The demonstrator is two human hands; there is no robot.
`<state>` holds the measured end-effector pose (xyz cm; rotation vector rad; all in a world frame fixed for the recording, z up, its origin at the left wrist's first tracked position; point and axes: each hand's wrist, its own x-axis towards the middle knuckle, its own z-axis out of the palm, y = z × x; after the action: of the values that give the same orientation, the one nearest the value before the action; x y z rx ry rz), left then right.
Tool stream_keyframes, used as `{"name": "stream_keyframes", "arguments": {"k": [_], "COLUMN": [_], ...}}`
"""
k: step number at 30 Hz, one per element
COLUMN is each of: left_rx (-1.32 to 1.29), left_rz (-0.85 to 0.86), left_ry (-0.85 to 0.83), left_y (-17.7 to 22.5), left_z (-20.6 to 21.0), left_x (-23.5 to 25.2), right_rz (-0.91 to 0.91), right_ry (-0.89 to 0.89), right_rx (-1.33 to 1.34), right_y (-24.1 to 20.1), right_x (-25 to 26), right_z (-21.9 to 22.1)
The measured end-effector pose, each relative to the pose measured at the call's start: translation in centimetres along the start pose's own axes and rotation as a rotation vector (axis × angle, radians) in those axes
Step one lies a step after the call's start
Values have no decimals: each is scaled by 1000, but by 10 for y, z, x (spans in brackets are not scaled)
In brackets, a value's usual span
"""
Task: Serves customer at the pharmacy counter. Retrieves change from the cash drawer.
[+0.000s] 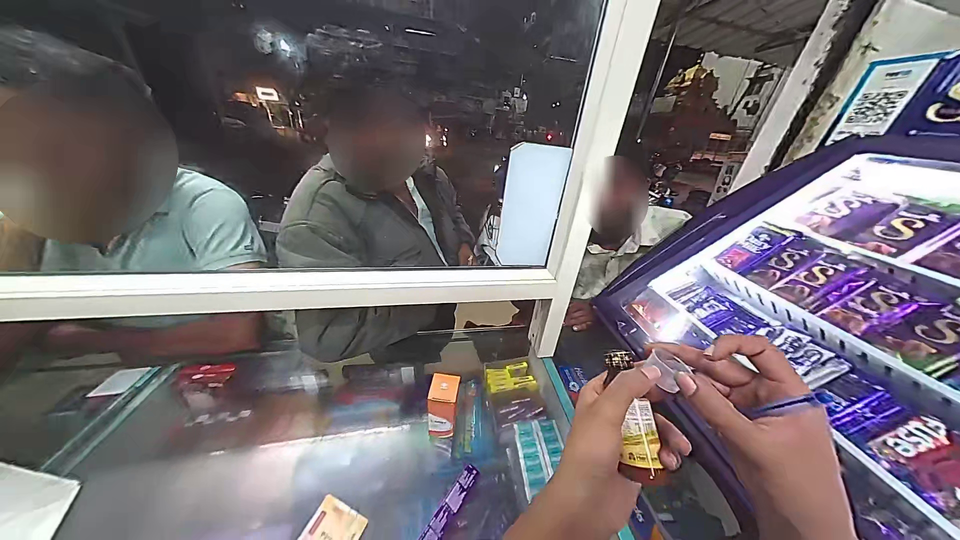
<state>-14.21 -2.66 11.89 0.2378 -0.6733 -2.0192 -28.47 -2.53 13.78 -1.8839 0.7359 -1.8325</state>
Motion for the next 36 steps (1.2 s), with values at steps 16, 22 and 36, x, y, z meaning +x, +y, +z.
{"name": "stream_keyframes", "arguments": {"k": [16, 22, 36], "left_rx": [-310, -316, -307], "left_rz": [-156, -152, -130], "left_ry": [-34, -68, -101], "left_y": [27, 30, 29], "left_z": [-13, -15, -17], "left_x": [10, 9, 11], "right_rz": [138, 128, 175], "right_ry": [-139, -172, -245], "right_rx": [-214, -213, -155], "right_y": [-12, -15, -17], "right_x": [30, 32, 32], "right_z": [21, 22, 14]}}
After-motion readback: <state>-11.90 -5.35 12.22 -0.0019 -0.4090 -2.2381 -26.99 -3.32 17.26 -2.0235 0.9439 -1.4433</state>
